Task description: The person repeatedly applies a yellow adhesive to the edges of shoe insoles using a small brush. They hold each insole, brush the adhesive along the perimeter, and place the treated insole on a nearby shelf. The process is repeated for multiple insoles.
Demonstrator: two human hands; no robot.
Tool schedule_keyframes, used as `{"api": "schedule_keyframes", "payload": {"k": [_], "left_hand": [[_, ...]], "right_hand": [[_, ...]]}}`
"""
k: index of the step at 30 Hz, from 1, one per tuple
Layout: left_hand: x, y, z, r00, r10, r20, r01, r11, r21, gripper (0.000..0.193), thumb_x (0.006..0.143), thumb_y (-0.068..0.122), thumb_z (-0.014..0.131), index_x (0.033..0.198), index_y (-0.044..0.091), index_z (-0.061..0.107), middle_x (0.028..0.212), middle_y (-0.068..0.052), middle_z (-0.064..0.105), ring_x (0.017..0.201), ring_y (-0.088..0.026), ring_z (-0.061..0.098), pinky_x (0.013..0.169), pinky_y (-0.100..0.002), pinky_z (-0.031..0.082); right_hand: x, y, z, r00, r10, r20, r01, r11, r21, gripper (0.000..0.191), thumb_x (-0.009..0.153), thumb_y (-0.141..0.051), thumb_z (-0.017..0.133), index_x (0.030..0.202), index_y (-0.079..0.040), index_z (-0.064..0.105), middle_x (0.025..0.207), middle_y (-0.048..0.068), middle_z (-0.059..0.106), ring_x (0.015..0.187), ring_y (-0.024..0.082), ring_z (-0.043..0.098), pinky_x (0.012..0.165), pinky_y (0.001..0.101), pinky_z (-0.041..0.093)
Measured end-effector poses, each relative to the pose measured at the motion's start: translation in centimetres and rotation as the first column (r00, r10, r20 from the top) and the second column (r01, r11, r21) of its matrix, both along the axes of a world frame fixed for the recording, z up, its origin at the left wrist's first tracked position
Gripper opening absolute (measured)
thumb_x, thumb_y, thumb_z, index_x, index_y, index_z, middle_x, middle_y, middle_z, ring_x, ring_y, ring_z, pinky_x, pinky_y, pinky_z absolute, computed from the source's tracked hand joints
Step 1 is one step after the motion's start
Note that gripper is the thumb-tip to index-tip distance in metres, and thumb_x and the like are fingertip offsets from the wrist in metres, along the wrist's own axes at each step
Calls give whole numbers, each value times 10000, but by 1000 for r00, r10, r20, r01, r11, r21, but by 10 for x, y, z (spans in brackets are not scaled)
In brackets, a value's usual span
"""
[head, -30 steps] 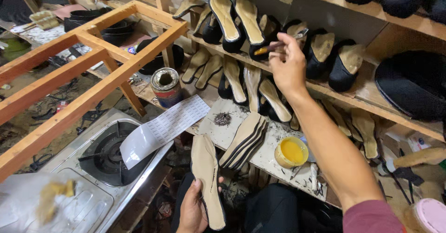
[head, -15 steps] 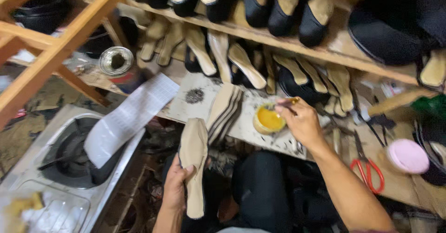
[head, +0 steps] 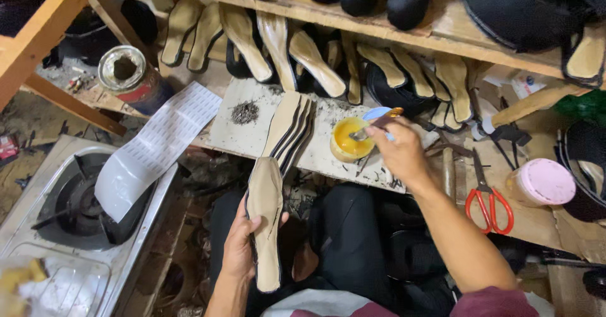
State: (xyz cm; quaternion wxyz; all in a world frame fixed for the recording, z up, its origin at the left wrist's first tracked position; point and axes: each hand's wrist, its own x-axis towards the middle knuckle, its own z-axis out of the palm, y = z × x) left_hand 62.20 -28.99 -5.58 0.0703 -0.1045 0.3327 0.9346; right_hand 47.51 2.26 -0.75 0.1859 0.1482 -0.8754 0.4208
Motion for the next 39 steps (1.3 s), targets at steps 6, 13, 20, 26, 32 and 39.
{"api": "schedule_keyframes", "payload": {"k": [6, 13, 20, 26, 32, 39], "left_hand": [[-4, 2, -5, 999, -34, -26, 33, 999, -25, 853, 797, 92, 547, 1602, 81, 266, 1493, -142, 503, 1278, -283, 578, 1013, -455, 518], [-6, 18, -6, 991, -123, -62, 125, 992, 27, 892, 781, 64, 539, 1628, 78, 256, 1484, -180, 502, 1232, -313, 586, 1017, -445, 519], [-5, 35, -5, 981, -185, -62, 186, 982, 18, 902, 772, 39, 520, 1629, 96, 245, 1501, -146, 494, 1262, -262, 566, 1019, -450, 521], [-2, 29, -9, 977, -201, -75, 201, 980, -17, 849, 834, 109, 533, 1635, 112, 255, 1467, -143, 534, 1176, -258, 619, 1005, -410, 524], [-1, 23, -15, 975, -106, -196, 142, 973, 182, 799, 1101, 585, 407, 1668, 25, 359, 1416, -202, 576, 1113, -267, 639, 858, -367, 517], [-8, 21, -24, 998, -6, 57, -18, 917, 399, 838, 987, 633, 357, 1568, 33, 422, 1449, -120, 600, 1229, -211, 672, 1037, -327, 545]], "right_hand": [[7, 17, 1, 974, -123, 189, 97, 986, 138, 190, 981, -200, 705, 1049, -24, 728, 939, 108, 735, 853, 216, 695, 778, 335, 528], [15, -6, -17, 757, 330, 564, 154, 749, -644, 246, 937, -230, 683, 1087, -35, 695, 991, 43, 735, 897, 148, 702, 806, 330, 592], [56, -87, -23, 973, 222, 64, -188, 923, -335, 202, 952, -99, 759, 1103, 1, 671, 1012, 76, 730, 932, 152, 703, 838, 281, 584], [58, -107, -6, 981, 194, 1, -189, 953, -236, 158, 978, -84, 745, 1085, 15, 685, 976, 86, 738, 895, 171, 715, 808, 306, 575], [80, -113, -12, 795, 499, 345, -332, 834, -441, 151, 933, -125, 730, 1036, -19, 701, 910, 48, 751, 770, 127, 723, 704, 283, 599], [96, -118, -16, 786, 590, 184, -569, 807, -159, 142, 906, -129, 773, 996, -28, 731, 930, 61, 758, 868, 177, 742, 786, 327, 588]]}}
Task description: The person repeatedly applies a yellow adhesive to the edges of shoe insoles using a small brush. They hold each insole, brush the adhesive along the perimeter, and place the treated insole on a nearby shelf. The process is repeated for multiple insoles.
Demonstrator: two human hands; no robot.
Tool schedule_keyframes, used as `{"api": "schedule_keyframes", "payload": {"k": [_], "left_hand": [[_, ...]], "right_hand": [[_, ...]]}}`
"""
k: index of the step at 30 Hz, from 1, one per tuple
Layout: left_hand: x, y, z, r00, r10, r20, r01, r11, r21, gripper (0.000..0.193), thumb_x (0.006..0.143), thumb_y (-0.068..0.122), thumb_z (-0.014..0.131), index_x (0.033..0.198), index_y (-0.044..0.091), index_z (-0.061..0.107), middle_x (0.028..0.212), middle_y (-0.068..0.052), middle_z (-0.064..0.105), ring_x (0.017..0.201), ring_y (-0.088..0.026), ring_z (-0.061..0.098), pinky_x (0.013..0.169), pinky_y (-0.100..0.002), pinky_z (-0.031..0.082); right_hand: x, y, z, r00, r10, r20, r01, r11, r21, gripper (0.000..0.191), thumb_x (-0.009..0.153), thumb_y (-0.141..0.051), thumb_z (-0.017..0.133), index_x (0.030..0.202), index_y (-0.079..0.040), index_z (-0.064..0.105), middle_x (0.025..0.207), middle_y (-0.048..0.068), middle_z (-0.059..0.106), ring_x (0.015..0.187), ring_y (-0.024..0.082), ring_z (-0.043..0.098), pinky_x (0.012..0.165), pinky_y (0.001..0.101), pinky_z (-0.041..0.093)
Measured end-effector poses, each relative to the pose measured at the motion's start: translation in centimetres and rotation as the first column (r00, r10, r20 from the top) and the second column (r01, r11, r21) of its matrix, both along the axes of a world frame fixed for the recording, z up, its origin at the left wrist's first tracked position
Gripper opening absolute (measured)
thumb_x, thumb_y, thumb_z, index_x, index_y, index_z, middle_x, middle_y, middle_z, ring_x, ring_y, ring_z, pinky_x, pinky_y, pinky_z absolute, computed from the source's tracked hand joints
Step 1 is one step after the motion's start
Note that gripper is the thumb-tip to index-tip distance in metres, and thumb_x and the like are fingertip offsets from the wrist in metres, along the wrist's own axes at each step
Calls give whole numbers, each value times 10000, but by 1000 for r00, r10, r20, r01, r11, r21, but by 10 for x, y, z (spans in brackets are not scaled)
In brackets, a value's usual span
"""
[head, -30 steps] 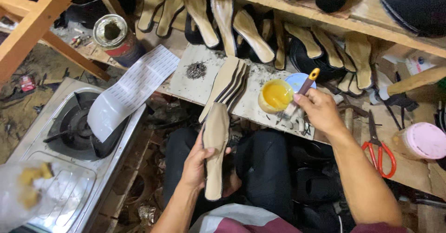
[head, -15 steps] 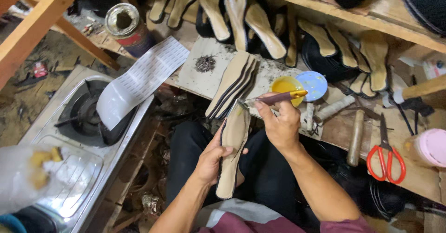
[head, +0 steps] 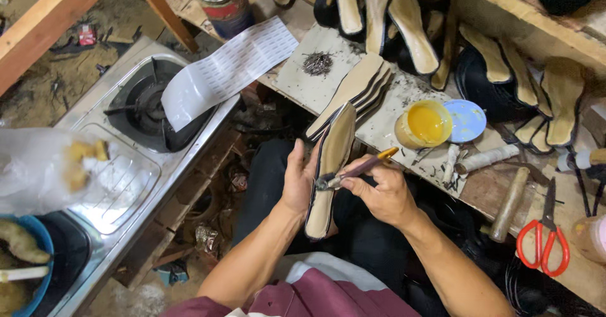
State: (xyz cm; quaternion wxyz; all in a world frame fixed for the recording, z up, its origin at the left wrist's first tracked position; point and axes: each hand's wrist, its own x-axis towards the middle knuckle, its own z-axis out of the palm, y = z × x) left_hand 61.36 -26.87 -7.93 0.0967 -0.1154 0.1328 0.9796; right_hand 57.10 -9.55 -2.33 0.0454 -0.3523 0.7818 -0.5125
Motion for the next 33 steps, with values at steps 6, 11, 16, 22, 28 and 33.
{"api": "schedule_keyframes", "payload": {"k": [6, 11, 16, 22, 28, 33], "left_hand": [[-6, -8, -5, 998, 53, -31, -58, 986, -159, 651, 1052, 450, 492, 1502, -20, 466, 1319, -155, 604, 1037, -252, 664, 930, -391, 555], [-6, -20, -4, 988, 144, -51, -151, 972, -182, 667, 896, 277, 518, 1539, 119, 442, 1351, -102, 612, 1069, -222, 660, 918, -366, 563], [2, -37, -1, 989, 107, -103, -124, 977, -176, 674, 935, 299, 526, 1549, 35, 441, 1406, -202, 589, 1182, -331, 601, 970, -419, 535], [13, -39, 0, 994, 51, -92, -67, 982, -178, 703, 910, 285, 530, 1573, 100, 387, 1507, -190, 518, 1344, -306, 540, 1031, -443, 505], [16, -25, -4, 995, -28, -96, 14, 989, -147, 719, 903, 274, 525, 1583, 99, 367, 1516, -208, 507, 1336, -327, 539, 1029, -466, 504], [14, -22, -11, 998, -44, -40, 39, 993, -114, 713, 877, 276, 517, 1558, 104, 395, 1504, -185, 536, 1330, -314, 570, 1020, -471, 502]], "right_hand": [[15, -14, 1, 995, 25, -100, -31, 998, -59, 156, 908, -141, 786, 1015, -45, 727, 959, 64, 753, 888, 209, 737, 816, 325, 586], [15, -11, -2, 973, 220, -65, -221, 975, -10, 143, 863, -131, 812, 966, -64, 737, 916, 48, 764, 846, 204, 712, 797, 327, 547], [-8, 36, -7, 964, -225, 145, 204, 968, 142, 175, 848, -133, 796, 990, -39, 757, 908, 48, 757, 821, 136, 709, 758, 286, 575], [-79, 95, -16, 726, -675, -131, 684, 729, 31, 201, 963, -183, 765, 1080, -20, 750, 1007, 83, 750, 915, 158, 697, 845, 302, 544], [-85, 103, -19, 706, -580, -406, 680, 715, 161, 171, 906, -210, 821, 990, -66, 783, 1003, 144, 724, 968, 276, 671, 860, 365, 518], [-83, 120, -12, 769, -603, -214, 635, 760, 137, 201, 897, -214, 794, 1025, -62, 762, 978, 132, 741, 910, 265, 702, 825, 368, 531]]}}
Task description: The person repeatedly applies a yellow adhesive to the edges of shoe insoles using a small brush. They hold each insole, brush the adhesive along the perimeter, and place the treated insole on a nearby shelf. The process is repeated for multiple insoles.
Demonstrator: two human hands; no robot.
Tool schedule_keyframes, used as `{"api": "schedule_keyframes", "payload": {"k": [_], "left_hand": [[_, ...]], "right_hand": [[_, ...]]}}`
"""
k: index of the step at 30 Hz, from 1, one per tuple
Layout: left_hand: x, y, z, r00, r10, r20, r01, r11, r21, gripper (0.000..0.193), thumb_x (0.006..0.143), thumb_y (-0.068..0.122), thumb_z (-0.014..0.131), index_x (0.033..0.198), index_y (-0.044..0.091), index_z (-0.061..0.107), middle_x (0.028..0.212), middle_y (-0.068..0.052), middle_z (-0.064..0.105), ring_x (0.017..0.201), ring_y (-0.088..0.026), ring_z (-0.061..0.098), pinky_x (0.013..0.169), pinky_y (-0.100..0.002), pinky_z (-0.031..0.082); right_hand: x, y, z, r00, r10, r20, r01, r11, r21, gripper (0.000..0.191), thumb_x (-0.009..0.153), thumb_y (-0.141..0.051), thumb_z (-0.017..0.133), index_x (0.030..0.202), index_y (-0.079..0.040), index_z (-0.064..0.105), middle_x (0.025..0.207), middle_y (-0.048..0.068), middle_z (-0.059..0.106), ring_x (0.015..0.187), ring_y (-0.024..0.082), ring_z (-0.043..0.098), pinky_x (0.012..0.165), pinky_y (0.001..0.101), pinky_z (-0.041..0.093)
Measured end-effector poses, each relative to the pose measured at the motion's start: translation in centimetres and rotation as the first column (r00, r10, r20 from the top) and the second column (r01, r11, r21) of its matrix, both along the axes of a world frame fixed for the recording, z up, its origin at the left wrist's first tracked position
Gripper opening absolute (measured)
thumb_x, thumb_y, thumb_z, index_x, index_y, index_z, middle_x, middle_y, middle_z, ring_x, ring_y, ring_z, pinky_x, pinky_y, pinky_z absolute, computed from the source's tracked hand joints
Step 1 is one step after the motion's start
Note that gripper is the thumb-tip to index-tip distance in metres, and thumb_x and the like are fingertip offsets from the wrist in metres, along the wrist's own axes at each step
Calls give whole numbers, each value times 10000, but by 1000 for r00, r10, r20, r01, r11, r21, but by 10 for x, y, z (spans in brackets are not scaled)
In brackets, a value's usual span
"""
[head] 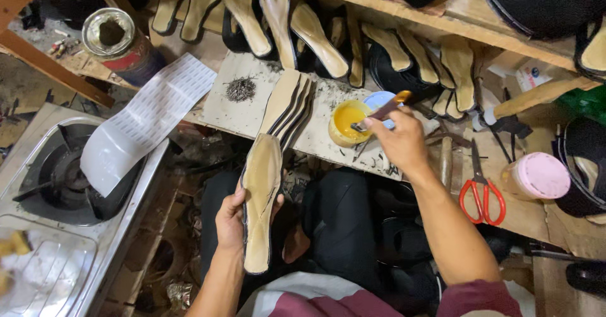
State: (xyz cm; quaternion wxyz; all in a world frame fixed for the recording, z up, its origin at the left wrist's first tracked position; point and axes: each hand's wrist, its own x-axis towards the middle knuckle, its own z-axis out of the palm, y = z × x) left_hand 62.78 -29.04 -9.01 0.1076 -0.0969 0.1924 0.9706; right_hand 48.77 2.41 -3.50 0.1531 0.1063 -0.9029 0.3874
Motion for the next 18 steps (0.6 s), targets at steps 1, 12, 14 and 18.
{"api": "schedule_keyframes", "payload": {"k": [1, 12, 14, 18], "left_hand": [[-1, 0, -1, 1000, 4, 28, -4, 1000, -5, 708, 873, 276, 516, 1550, 97, 407, 1488, -176, 545, 1300, -321, 581, 1019, -480, 505], [-8, 20, -12, 990, -134, 34, 131, 989, 75, 740, 862, 198, 519, 1572, 29, 395, 1485, -172, 557, 1296, -283, 582, 1102, -383, 449], [-9, 23, -12, 987, -161, 1, 161, 986, 29, 742, 855, 173, 512, 1563, -8, 386, 1503, -177, 544, 1337, -279, 567, 1137, -370, 425], [-12, 24, -10, 991, -134, -2, 134, 991, 29, 739, 852, 157, 500, 1562, -11, 383, 1509, -192, 528, 1346, -288, 549, 1150, -371, 399]], "right_hand": [[-2, 4, 1, 999, -32, 42, 30, 998, 59, 195, 909, -207, 797, 1013, -47, 758, 962, 134, 740, 894, 260, 701, 810, 368, 530], [39, -40, -11, 937, 342, -74, -339, 834, -435, 164, 992, -77, 726, 1122, 18, 691, 1108, 82, 704, 1039, 163, 662, 947, 307, 536], [39, -50, -12, 935, 330, -132, -355, 858, -372, 147, 1002, -92, 727, 1111, 4, 705, 1105, 80, 712, 1057, 169, 669, 960, 314, 539], [41, -60, -9, 934, 331, 132, -238, 855, -460, 150, 974, -142, 730, 1086, -41, 727, 993, 48, 740, 937, 161, 687, 870, 305, 558]]}}
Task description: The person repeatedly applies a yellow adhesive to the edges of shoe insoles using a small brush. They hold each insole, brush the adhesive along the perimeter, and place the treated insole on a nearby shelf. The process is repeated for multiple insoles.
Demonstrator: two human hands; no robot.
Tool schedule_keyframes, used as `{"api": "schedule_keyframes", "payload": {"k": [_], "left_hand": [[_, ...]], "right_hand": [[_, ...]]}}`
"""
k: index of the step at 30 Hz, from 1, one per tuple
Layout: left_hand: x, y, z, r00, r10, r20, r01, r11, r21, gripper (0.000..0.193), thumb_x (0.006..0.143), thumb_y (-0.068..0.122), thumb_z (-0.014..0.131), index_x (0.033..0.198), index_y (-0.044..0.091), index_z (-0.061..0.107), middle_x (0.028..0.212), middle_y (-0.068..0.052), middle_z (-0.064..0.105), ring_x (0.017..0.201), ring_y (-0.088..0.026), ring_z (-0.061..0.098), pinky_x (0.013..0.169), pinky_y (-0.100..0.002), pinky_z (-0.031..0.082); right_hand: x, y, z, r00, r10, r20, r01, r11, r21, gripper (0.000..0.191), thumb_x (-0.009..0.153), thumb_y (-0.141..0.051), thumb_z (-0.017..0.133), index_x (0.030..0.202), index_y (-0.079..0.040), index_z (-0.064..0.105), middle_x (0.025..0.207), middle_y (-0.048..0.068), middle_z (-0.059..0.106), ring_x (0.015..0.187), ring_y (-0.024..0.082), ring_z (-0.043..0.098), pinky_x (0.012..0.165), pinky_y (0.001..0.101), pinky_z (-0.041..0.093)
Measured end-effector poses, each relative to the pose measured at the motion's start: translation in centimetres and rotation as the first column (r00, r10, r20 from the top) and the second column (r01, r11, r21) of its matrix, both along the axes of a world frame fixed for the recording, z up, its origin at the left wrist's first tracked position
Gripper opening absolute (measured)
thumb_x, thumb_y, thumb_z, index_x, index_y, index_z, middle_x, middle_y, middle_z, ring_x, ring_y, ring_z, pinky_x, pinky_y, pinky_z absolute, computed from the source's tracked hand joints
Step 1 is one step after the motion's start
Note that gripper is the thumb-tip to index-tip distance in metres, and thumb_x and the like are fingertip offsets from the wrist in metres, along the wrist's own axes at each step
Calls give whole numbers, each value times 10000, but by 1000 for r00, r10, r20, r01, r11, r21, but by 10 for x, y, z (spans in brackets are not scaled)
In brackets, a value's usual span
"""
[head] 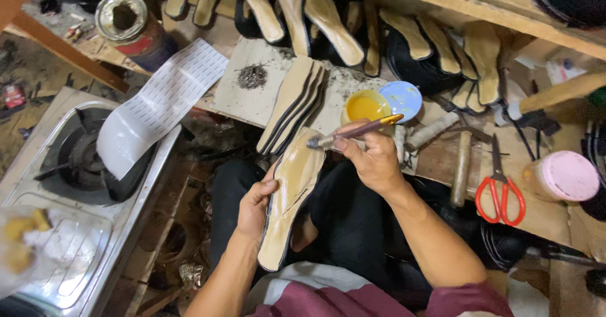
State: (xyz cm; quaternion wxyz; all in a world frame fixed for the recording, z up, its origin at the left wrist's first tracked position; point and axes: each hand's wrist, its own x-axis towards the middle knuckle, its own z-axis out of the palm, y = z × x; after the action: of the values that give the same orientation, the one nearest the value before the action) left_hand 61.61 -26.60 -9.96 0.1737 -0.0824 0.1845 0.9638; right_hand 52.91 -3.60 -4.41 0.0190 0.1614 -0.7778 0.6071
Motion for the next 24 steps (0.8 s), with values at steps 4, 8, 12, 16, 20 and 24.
{"api": "schedule_keyframes", "payload": {"k": [4, 8, 12, 16, 20, 24], "left_hand": [[-4, -1, 3, 997, 71, -18, -71, 997, 27, 731, 862, 162, 496, 1564, -7, 385, 1515, -182, 524, 1349, -285, 543, 1158, -374, 402], [-7, -3, 6, 998, 62, -30, -61, 998, 21, 733, 862, 170, 497, 1565, -5, 391, 1511, -178, 529, 1350, -284, 543, 1155, -378, 407], [-8, -5, 8, 999, 41, 33, -41, 999, 10, 751, 840, 169, 505, 1569, 27, 395, 1506, -162, 532, 1333, -272, 553, 1141, -371, 417], [-8, -9, 9, 999, 31, -23, -30, 999, 10, 759, 843, 148, 514, 1574, 0, 374, 1521, -182, 518, 1347, -274, 559, 1159, -373, 417], [-7, -13, 8, 998, -5, -59, 5, 1000, -4, 772, 837, 131, 515, 1581, -8, 361, 1534, -186, 504, 1353, -285, 555, 1156, -387, 418], [-6, -16, 6, 991, -80, -107, 83, 996, 22, 772, 842, 133, 512, 1581, -28, 359, 1541, -202, 507, 1372, -290, 550, 1166, -386, 412]], "right_hand": [[15, -14, 0, 957, 118, -266, -68, 979, 193, 137, 938, -121, 755, 1044, -43, 718, 1036, 67, 739, 1030, 220, 694, 942, 343, 548], [22, -16, 7, 885, 359, -297, -271, 915, 298, 187, 843, -112, 811, 998, -55, 723, 962, 66, 715, 987, 258, 673, 912, 393, 535], [13, -15, 16, 908, 235, -348, -160, 960, 232, 170, 892, -62, 789, 1041, -54, 707, 1021, 73, 693, 993, 247, 672, 898, 383, 555], [22, -29, 14, 877, 236, -418, -147, 961, 235, 199, 864, -84, 822, 1018, -49, 701, 994, 60, 699, 965, 225, 661, 890, 373, 548], [24, -28, 17, 990, 132, -44, -121, 973, 199, 148, 873, -111, 800, 994, -62, 730, 935, 47, 737, 821, 215, 697, 762, 360, 569], [13, -20, 22, 929, -157, -334, 227, 957, 183, 112, 963, -59, 751, 1068, -40, 716, 1049, 93, 713, 951, 219, 692, 866, 335, 559]]}}
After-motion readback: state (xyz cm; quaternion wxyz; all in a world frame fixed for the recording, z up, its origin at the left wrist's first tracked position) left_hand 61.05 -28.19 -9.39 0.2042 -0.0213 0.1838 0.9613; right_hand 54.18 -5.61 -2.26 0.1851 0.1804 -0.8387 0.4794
